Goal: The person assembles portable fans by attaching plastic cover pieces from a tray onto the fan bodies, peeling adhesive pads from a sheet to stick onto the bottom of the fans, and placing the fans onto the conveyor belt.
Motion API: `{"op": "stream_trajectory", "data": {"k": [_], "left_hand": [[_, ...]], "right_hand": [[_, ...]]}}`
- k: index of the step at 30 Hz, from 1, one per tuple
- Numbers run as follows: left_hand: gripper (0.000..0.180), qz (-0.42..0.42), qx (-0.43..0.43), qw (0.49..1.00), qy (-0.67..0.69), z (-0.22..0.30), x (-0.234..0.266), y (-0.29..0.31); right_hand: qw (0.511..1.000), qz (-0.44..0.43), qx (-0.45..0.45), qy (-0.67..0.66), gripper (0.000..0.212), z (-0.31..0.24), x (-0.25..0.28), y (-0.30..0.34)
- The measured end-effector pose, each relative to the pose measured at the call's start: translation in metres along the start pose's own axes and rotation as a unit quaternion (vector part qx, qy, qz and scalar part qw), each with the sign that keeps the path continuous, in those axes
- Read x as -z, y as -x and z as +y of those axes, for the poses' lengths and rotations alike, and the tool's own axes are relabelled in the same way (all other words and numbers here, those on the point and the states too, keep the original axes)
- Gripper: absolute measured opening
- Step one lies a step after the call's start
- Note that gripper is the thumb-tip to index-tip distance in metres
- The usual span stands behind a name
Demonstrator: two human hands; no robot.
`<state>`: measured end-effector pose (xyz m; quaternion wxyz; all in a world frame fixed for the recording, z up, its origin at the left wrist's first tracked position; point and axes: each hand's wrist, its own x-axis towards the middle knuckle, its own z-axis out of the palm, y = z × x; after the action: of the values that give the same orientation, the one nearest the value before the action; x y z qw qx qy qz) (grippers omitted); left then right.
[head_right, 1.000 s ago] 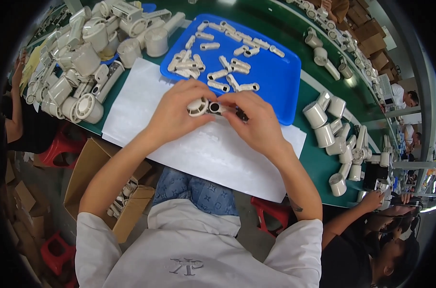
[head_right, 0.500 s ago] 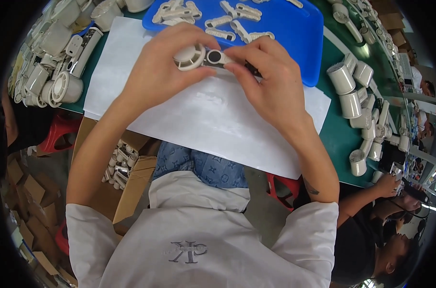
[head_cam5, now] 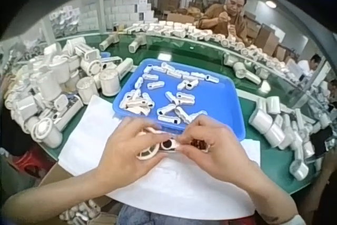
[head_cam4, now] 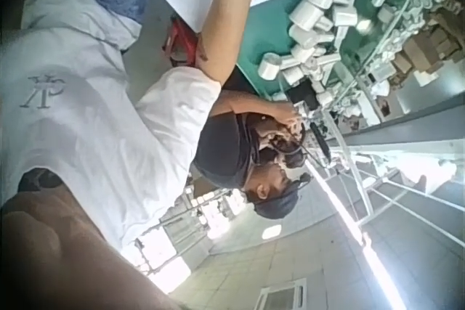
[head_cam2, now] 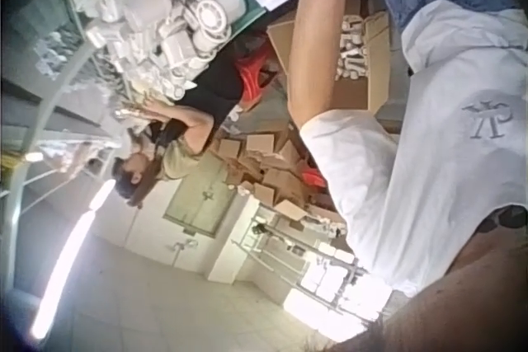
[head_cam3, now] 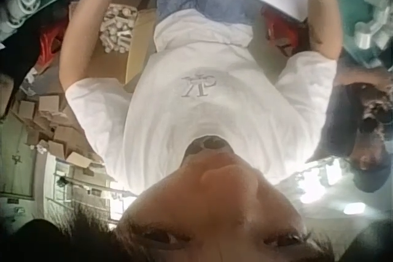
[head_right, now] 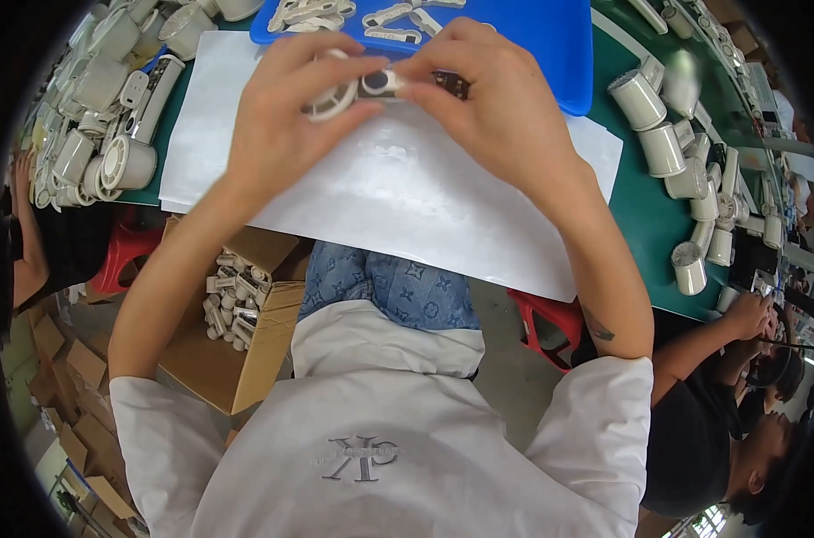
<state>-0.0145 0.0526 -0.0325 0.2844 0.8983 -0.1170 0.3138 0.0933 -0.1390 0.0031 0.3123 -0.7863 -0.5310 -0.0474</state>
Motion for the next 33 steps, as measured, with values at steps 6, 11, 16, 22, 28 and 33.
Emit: {"op": "stream_trajectory", "data": {"k": [6,11,16,22,28,33], "left_hand": [[0.035,-0.019,-0.022,1.000,0.003,0.029,0.012,0.010],[0.040,-0.131,0.124,0.983,-0.020,0.038,0.012,-0.002],[0.042,-0.102,0.121,0.987,-0.007,0.038,0.010,0.004],[0.043,-0.099,0.109,0.987,-0.057,0.043,0.004,0.004],[0.025,-0.157,0.273,0.949,0.000,0.058,0.014,-0.014],[0.043,-0.086,0.167,0.981,-0.040,0.044,0.005,0.001]], "right_hand": [[0.968,-0.113,-0.080,-0.209,0.047,0.003,0.000,0.025],[0.976,-0.088,-0.052,-0.194,0.051,0.004,-0.011,0.034],[0.985,-0.071,-0.011,-0.154,0.049,0.001,-0.016,0.035],[0.994,-0.064,-0.001,-0.092,0.046,-0.003,-0.017,0.037],[0.973,-0.058,-0.110,-0.193,0.048,-0.007,-0.021,0.034],[0.983,-0.060,-0.073,-0.157,0.049,-0.005,-0.020,0.029]]}}
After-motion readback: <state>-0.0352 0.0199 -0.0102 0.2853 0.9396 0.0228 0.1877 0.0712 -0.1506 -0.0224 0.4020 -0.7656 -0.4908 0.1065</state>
